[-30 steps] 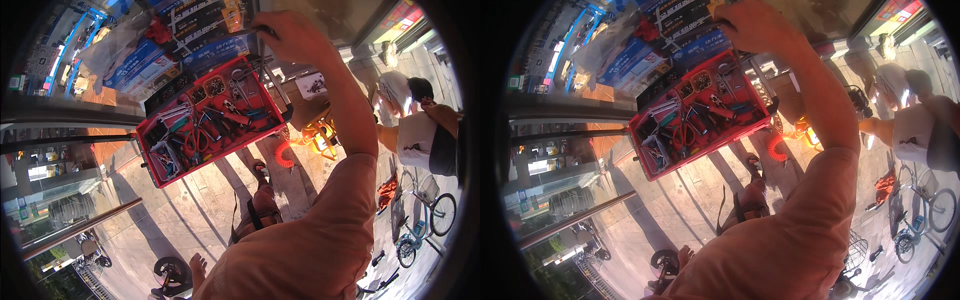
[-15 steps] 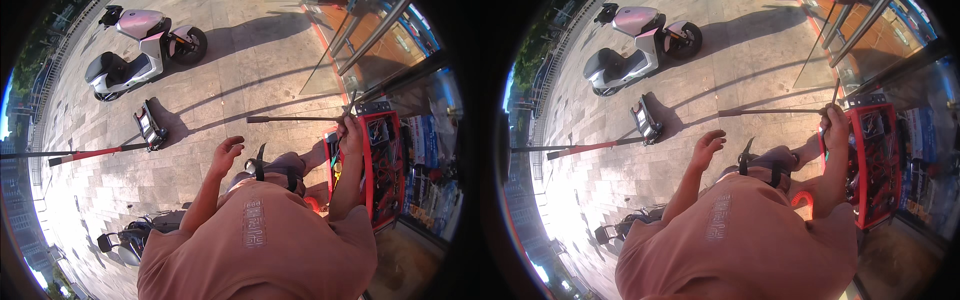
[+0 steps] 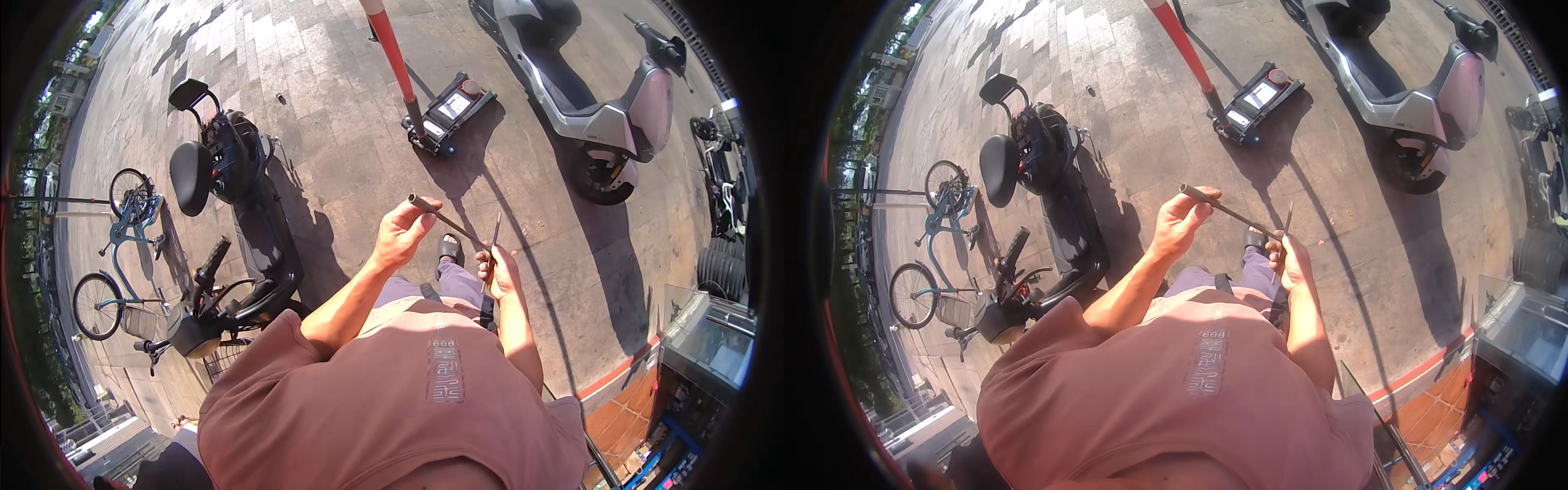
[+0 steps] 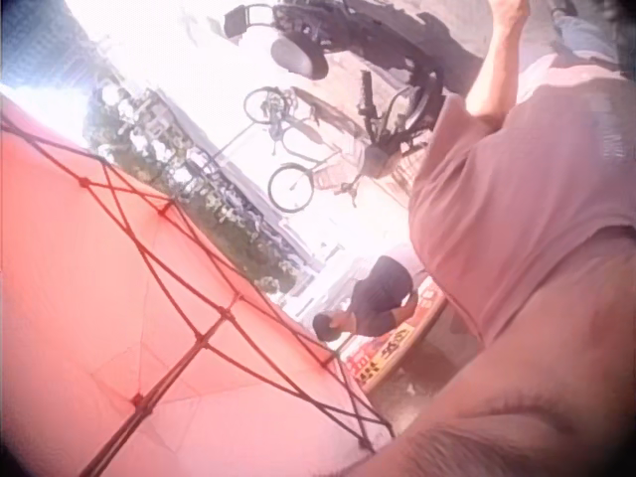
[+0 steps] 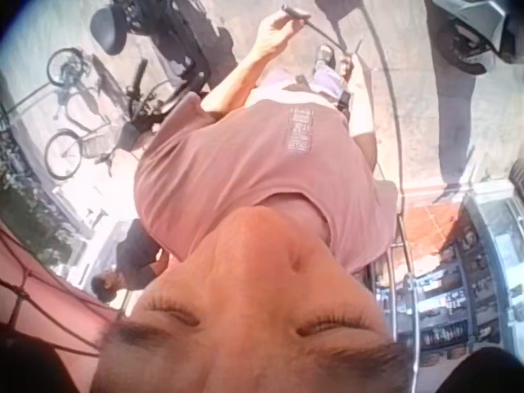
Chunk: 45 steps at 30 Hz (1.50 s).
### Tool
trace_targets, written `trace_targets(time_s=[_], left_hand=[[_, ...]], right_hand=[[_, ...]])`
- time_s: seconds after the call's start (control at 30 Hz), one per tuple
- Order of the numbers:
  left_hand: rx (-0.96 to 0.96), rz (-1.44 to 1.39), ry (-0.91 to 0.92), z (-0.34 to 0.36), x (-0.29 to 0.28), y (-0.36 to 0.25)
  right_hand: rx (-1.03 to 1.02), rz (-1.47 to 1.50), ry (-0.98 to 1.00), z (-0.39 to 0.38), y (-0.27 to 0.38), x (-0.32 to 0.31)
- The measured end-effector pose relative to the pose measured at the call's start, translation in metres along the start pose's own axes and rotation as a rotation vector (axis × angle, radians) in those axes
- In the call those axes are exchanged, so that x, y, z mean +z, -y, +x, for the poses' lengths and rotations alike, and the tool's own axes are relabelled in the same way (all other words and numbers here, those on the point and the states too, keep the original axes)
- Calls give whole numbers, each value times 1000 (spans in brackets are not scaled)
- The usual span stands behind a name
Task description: The person uses a cordless impact wrench and a wrench to remove and reinstall the rear wheel of a light blue bicycle. They adjust the chain and brake components, then tighten the axle nuts with the impact wrench and perform final adjustments by hand.
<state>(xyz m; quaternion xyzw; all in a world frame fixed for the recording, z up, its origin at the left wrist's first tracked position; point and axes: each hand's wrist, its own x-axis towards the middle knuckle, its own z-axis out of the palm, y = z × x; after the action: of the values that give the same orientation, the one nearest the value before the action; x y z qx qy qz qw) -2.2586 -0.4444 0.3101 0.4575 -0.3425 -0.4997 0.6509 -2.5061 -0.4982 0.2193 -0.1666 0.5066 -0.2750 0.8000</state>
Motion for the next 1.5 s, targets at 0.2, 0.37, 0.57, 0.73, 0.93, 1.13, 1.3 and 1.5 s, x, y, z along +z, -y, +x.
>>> trace_targets(time_s=[0.2, 0.37, 0.57, 0.73, 0.93, 1.13, 1.3, 1.5], left_hand=[[77, 2, -212, 101, -95, -37], [153, -116, -457, 200, -237, -59], [220, -148, -636, 341, -438, -124], [92, -354, -528, 425, -525, -196], [158, -552, -391, 523, -612, -266], [262, -603, -420, 636, -730, -307], [292, -620, -625, 722, -841, -344], [-114, -155, -1278, 739, -984, -315]], right_hand=[[525, -665, 391, 163, 37, 164], [611, -682, 308, 273, 36, 307], [267, -143, 532, 395, 56, 485], [-44, -127, 520, 422, 105, 608], [-942, -807, 354, 475, 165, 750], [-1389, -950, 523, 598, 204, 905], [-1495, -1222, 766, 716, 239, 1081], [-446, -1075, 867, 866, 213, 1269]])
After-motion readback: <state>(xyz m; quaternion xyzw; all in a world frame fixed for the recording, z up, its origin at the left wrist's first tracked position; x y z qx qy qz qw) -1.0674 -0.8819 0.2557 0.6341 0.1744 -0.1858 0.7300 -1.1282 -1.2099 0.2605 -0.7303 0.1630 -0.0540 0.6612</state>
